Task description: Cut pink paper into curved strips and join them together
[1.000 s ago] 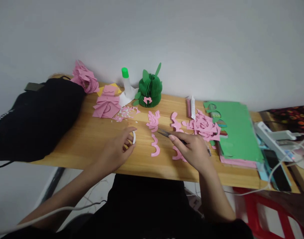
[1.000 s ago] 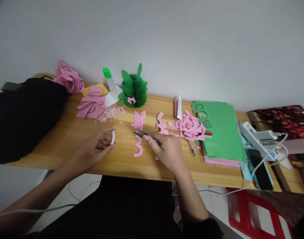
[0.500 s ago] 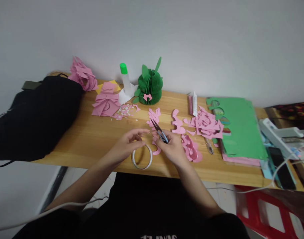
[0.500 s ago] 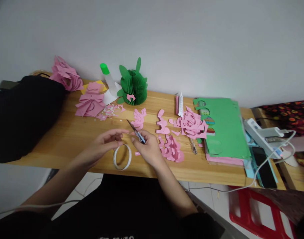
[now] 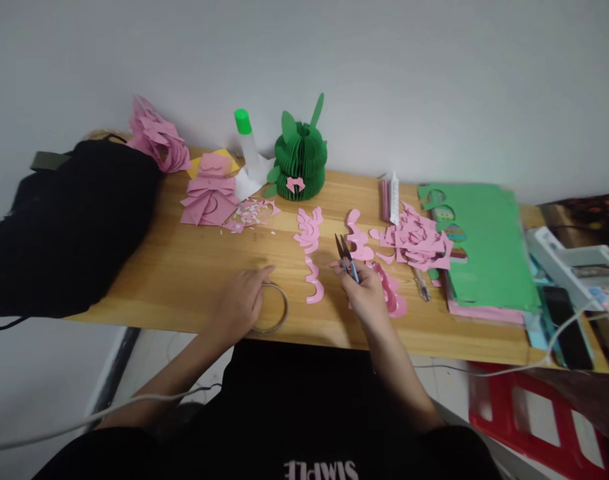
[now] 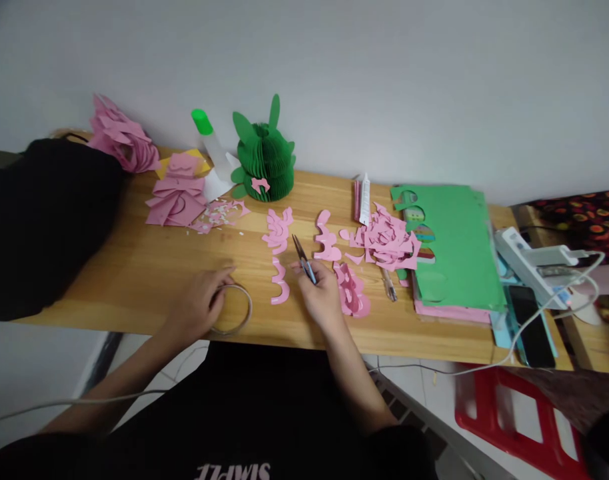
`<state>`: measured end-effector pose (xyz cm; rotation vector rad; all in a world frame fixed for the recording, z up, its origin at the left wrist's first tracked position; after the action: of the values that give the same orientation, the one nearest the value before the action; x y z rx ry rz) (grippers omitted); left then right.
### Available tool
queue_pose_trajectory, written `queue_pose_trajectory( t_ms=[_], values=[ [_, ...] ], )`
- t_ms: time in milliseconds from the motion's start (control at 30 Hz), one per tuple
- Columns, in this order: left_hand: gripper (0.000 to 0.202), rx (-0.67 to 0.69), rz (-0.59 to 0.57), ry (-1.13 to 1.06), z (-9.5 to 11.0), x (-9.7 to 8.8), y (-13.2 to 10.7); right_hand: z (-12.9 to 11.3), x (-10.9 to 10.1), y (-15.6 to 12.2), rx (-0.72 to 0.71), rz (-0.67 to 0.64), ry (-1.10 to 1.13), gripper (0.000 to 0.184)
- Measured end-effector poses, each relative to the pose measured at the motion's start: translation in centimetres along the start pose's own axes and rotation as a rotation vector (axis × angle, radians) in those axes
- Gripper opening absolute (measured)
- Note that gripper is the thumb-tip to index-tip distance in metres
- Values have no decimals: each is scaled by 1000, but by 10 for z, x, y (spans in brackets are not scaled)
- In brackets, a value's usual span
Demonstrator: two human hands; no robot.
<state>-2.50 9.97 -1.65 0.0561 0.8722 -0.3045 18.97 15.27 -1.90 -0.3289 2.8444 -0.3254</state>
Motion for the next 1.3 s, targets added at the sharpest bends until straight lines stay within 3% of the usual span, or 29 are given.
queue_pose_trajectory(
  t_ms=[100,200,300,367,500,667,867,1067,1300],
  values=[
    [42,-68,103,-29,-21,-23,11,-9,6,1,-36,-22,-3,25],
    [39,-79,158,-62,-26,-41,23,-17,16,3,-60,-58,22,23],
    [26,-62,158,-363,-19,-46,29,-20,24,5,-55,-84,96,23],
    [23,-71,62,-687,-8,-36,31,-23,29,6,-55,-94,125,23],
    [25,-96,-75,-904,24,-24,31,-36,35,4,-88,-116,129,24],
    [27,-126,-137,-1131,36,-9,36,-45,33,-1,-86,-126,161,23],
    [26,-110,-193,-1269,45,4,42,-50,21,-4,-122,-46,95,24],
    [31,-179,-187,-1361,47,12,43,-52,15,-4,-126,9,22,23],
    [35,-186,-171,-1364,46,14,44,-52,12,-2,-125,-1,38,21]
  ],
)
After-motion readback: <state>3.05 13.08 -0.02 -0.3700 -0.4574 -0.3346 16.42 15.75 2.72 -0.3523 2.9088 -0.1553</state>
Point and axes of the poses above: each hand's wrist, its own y-axis towards the middle knuckle, its own x-axis out of the palm, z = x × y, the point moved 10 cm from there along y, towards the middle knuckle, and after that the axes turned 11 degrees about -z, right-handed, at the moved point
